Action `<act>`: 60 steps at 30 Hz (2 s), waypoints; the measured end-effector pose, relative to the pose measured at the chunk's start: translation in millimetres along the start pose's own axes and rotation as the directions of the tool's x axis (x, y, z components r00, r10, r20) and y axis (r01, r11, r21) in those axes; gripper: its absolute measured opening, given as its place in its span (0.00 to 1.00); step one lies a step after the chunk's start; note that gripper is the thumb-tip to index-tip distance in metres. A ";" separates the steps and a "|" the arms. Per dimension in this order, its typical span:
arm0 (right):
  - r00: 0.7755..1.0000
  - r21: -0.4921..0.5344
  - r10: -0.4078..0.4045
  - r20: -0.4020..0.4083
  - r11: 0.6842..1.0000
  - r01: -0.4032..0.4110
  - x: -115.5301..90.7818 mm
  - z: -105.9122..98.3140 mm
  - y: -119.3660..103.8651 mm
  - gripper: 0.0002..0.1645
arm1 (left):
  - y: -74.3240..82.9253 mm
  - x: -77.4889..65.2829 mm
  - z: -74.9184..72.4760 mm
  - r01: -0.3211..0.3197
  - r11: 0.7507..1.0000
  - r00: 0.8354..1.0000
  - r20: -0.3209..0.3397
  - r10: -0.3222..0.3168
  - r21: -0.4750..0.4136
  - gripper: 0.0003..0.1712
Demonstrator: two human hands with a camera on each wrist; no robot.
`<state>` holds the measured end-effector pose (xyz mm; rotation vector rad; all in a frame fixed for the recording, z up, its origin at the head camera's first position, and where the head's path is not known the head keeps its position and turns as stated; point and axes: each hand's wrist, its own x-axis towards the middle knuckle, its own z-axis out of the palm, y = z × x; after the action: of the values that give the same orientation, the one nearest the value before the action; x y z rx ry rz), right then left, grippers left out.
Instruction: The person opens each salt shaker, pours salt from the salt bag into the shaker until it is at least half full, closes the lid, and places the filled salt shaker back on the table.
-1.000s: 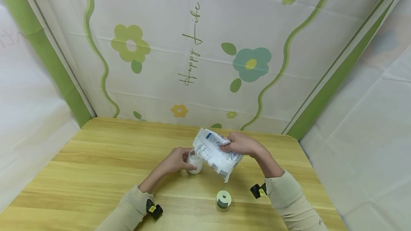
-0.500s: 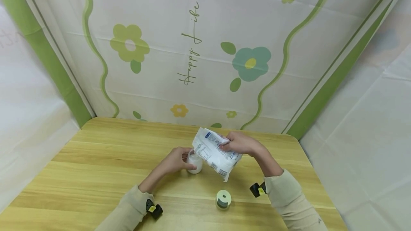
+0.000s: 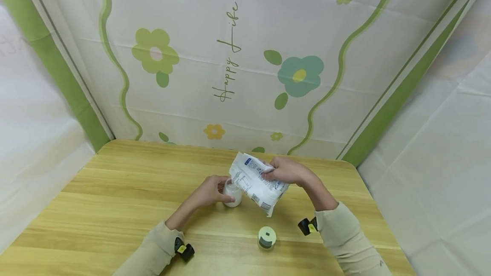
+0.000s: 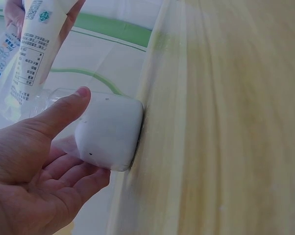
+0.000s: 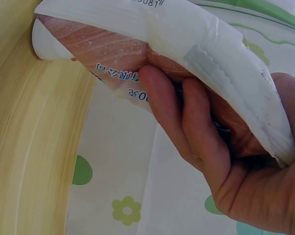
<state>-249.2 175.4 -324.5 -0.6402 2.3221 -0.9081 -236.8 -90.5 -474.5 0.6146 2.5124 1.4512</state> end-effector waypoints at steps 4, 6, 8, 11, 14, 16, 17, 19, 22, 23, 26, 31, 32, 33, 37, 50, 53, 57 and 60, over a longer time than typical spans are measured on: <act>1.000 -0.002 0.006 -0.002 1.000 -0.006 0.3 0.2 0.3 0.13 | 0.8 -0.4 -0.4 0.000 1.000 1.000 -0.002 0.000 0.006 0.22; 1.000 -0.001 0.007 -0.002 1.000 -0.007 0.5 0.2 0.4 0.13 | 1.2 -0.5 -0.6 0.001 1.000 1.000 -0.003 0.000 0.011 0.23; 1.000 0.000 0.010 -0.002 1.000 -0.010 0.5 0.2 0.4 0.13 | 1.3 -0.6 -0.8 -0.001 1.000 1.000 -0.003 0.001 0.017 0.24; 1.000 0.000 0.013 -0.003 1.000 -0.013 0.4 0.0 0.1 0.13 | 1.6 -0.6 -0.9 -0.005 1.000 1.000 -0.004 0.005 0.025 0.25; 1.000 0.000 0.017 -0.003 1.000 -0.017 0.6 -0.2 -0.5 0.13 | 1.7 -0.8 -0.8 -0.009 1.000 1.000 -0.005 0.009 0.030 0.25; 1.000 0.000 0.021 -0.005 1.000 -0.021 0.5 -0.3 -0.9 0.13 | 2.0 -1.1 -0.9 -0.011 0.999 1.000 -0.005 0.011 0.030 0.24; 1.000 0.001 0.023 -0.005 1.000 -0.023 0.4 -0.3 -1.1 0.13 | 1.9 -1.1 -0.9 -0.013 0.999 1.000 -0.005 0.013 0.030 0.23; 1.000 0.003 0.024 -0.006 1.000 -0.024 0.5 -0.1 -1.4 0.13 | 2.1 -1.4 -0.8 -0.014 1.000 1.000 -0.004 0.014 0.028 0.23; 1.000 0.006 0.021 -0.005 1.000 -0.021 0.2 0.2 -1.6 0.13 | 1.6 -1.5 -0.5 -0.014 1.000 1.000 -0.001 0.014 0.022 0.23; 1.000 0.007 0.019 -0.004 1.000 -0.019 0.1 0.3 -1.6 0.13 | 1.4 -1.5 -0.3 -0.013 1.000 1.000 0.000 0.013 0.021 0.23; 1.000 0.003 0.011 -0.003 1.000 -0.011 -0.3 0.6 -1.5 0.13 | 1.1 -1.5 0.0 -0.012 1.000 1.000 0.002 0.012 0.016 0.22; 1.000 -0.003 0.002 -0.005 1.000 -0.002 -0.2 1.1 -1.1 0.13 | 0.0 -1.0 0.5 -0.019 1.000 1.000 0.002 0.019 0.017 0.21; 1.000 -0.003 0.003 -0.005 1.000 -0.003 -0.2 1.2 -1.1 0.13 | -0.2 -0.9 0.6 -0.020 1.000 1.000 0.003 0.020 0.019 0.21; 1.000 -0.004 0.004 -0.006 1.000 -0.004 -0.3 1.2 -1.0 0.13 | -0.4 -0.7 0.7 -0.020 1.000 1.000 0.003 0.020 0.021 0.21; 1.000 -0.009 0.007 -0.007 1.000 -0.007 -0.4 1.1 -0.5 0.13 | -0.5 -0.4 0.7 -0.016 0.999 1.000 0.004 0.016 0.030 0.22; 1.000 0.006 0.007 0.000 1.000 -0.007 0.0 -0.1 -1.0 0.13 | -1.2 -0.2 0.1 -0.012 1.000 1.000 -0.003 0.012 0.009 0.26; 1.000 0.003 0.005 0.001 1.000 -0.005 0.2 -0.3 -1.0 0.13 | -1.2 -0.1 -0.3 -0.001 1.000 1.000 -0.002 0.001 0.014 0.27; 1.000 -0.005 0.004 0.002 1.000 -0.004 0.8 -0.2 -0.9 0.13 | -1.5 -0.1 -1.0 -0.002 1.000 1.000 0.002 0.002 0.012 0.26; 1.000 -0.008 0.008 0.002 1.000 -0.008 1.1 0.0 -1.0 0.13 | -1.4 -0.1 -1.3 -0.007 1.000 1.000 0.005 0.007 0.006 0.25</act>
<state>-249.8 174.1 -324.1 -0.6346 2.3265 -0.8945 -237.6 -92.2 -475.1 0.6269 2.5142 1.4436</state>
